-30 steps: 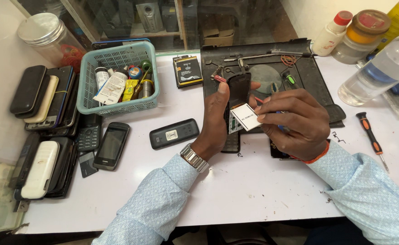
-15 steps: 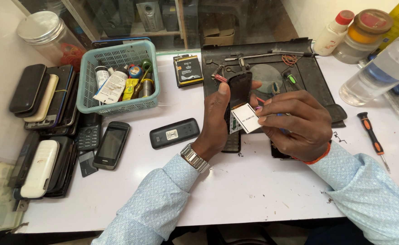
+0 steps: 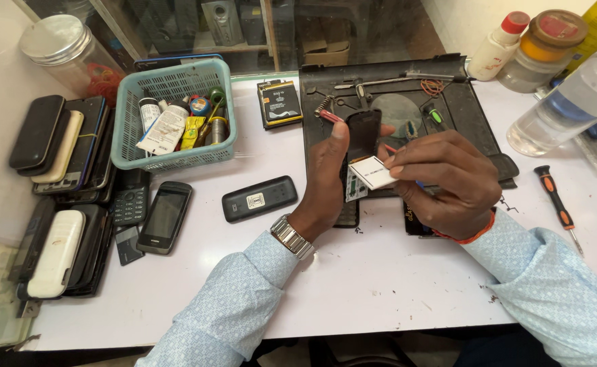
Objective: The person disassembles a mobile phone using a blue plastic pry tool, removes the screen and internal components, and cleans the circuit board with a spray bottle and brush. The person handles the phone casing, screen, and circuit board throughout the process.
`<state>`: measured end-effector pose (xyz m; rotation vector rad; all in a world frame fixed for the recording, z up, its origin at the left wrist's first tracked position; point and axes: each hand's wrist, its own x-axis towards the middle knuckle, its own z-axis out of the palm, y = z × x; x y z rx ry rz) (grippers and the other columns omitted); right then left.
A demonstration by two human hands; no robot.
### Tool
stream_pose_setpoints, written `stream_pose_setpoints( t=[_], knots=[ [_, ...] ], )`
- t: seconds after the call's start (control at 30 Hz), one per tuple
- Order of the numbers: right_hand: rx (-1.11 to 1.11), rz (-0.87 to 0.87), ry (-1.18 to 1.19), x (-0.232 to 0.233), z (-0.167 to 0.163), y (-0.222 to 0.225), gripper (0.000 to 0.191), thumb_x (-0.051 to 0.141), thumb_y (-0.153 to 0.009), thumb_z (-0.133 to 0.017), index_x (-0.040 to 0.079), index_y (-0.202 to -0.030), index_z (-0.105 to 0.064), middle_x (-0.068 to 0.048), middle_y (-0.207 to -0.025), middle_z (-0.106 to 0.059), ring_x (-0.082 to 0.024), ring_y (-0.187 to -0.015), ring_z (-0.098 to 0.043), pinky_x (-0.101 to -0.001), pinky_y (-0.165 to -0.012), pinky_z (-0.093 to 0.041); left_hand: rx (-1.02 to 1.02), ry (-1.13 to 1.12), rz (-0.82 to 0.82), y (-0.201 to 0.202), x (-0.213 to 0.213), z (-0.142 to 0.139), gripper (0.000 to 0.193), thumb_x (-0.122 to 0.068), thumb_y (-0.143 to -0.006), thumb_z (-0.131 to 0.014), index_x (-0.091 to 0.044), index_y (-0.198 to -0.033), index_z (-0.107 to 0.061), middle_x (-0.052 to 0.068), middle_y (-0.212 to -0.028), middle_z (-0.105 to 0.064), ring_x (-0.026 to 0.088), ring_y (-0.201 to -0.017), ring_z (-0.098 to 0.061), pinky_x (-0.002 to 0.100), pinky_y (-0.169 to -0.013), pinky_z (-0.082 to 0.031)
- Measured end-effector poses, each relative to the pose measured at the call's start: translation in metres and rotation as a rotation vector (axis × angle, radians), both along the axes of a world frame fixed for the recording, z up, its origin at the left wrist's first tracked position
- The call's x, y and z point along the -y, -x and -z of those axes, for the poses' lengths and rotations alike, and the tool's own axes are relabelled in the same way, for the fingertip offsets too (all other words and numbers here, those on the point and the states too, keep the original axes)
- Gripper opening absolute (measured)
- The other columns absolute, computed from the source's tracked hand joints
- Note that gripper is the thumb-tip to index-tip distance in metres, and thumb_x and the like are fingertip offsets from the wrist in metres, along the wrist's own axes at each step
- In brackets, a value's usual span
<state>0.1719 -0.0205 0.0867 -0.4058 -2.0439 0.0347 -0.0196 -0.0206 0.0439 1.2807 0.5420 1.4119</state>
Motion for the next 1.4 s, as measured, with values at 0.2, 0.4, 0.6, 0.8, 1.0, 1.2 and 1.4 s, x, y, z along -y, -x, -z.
stream_pose_setpoints(
  t=[0.2, 0.4, 0.6, 0.8, 1.0, 1.2, 1.4],
  knots=[
    [-0.071, 0.019, 0.152, -0.002, 0.008, -0.003, 0.020, 0.001, -0.091, -0.084, 0.003, -0.105, -0.070, -0.011, -0.104, -0.074, -0.022, -0.093, -0.074, -0.0309, -0.081, -0.058, 0.018, 0.176, 0.070, -0.007, 0.001, -0.002, 0.076, -0.060, -0.109, -0.028, 0.004, -0.130, -0.064, 0.010, -0.097, -0.071, 0.016, -0.078, -0.072, 0.029, -0.069, -0.064],
    [-0.160, 0.055, 0.372, -0.003, 0.015, -0.003, 0.020, 0.006, -0.098, -0.080, -0.001, -0.114, -0.070, -0.013, -0.100, -0.074, -0.015, -0.085, -0.073, -0.0257, -0.073, -0.058, -0.004, 0.232, 0.089, -0.012, 0.001, -0.001, 0.077, -0.061, -0.107, -0.025, 0.002, -0.134, -0.059, 0.014, -0.095, -0.071, 0.016, -0.078, -0.072, 0.030, -0.068, -0.068],
    [-0.218, 0.127, 0.520, -0.002, 0.015, 0.000, 0.017, 0.005, -0.101, -0.078, -0.001, -0.115, -0.071, -0.009, -0.097, -0.073, -0.011, -0.082, -0.071, -0.0243, -0.071, -0.058, 0.054, 0.267, 0.211, -0.015, 0.000, 0.003, 0.078, -0.063, -0.109, -0.024, 0.005, -0.125, -0.058, 0.014, -0.094, -0.068, 0.020, -0.078, -0.073, 0.036, -0.067, -0.069],
    [-0.162, 0.151, 0.495, -0.003, 0.010, 0.002, 0.010, 0.004, -0.102, -0.077, 0.000, -0.110, -0.074, -0.007, -0.096, -0.073, -0.009, -0.079, -0.070, -0.0240, -0.073, -0.057, 0.066, 0.315, 0.252, -0.015, 0.002, 0.003, 0.076, -0.064, -0.105, -0.025, -0.003, -0.146, -0.045, 0.013, -0.093, -0.067, 0.021, -0.076, -0.073, 0.036, -0.065, -0.068],
    [-0.184, 0.126, 0.607, -0.001, 0.005, 0.005, 0.009, 0.003, -0.101, -0.074, 0.000, -0.109, -0.074, -0.006, -0.093, -0.072, -0.006, -0.074, -0.067, -0.0221, -0.067, -0.056, 0.132, 0.373, 0.320, -0.014, 0.003, 0.004, 0.078, -0.066, -0.106, -0.023, -0.007, -0.152, -0.042, 0.014, -0.097, -0.067, 0.022, -0.078, -0.073, 0.038, -0.068, -0.067],
    [-0.229, 0.106, 0.689, 0.001, 0.003, 0.006, 0.010, 0.002, -0.101, -0.073, 0.000, -0.110, -0.075, -0.006, -0.093, -0.073, -0.005, -0.071, -0.066, -0.0218, -0.063, -0.055, 0.129, 0.375, 0.322, -0.014, 0.002, 0.007, 0.077, -0.067, -0.105, -0.022, -0.006, -0.145, -0.048, 0.014, -0.097, -0.067, 0.022, -0.078, -0.073, 0.038, -0.068, -0.068],
    [-0.253, 0.103, 0.718, -0.004, 0.006, 0.006, 0.012, 0.002, -0.101, -0.072, 0.000, -0.112, -0.076, -0.007, -0.096, -0.075, -0.008, -0.078, -0.069, -0.0226, -0.068, -0.059, 0.082, 0.372, 0.296, -0.014, 0.002, 0.007, 0.079, -0.067, -0.106, -0.021, 0.000, -0.127, -0.057, 0.015, -0.095, -0.068, 0.024, -0.076, -0.074, 0.039, -0.067, -0.068]
  ],
)
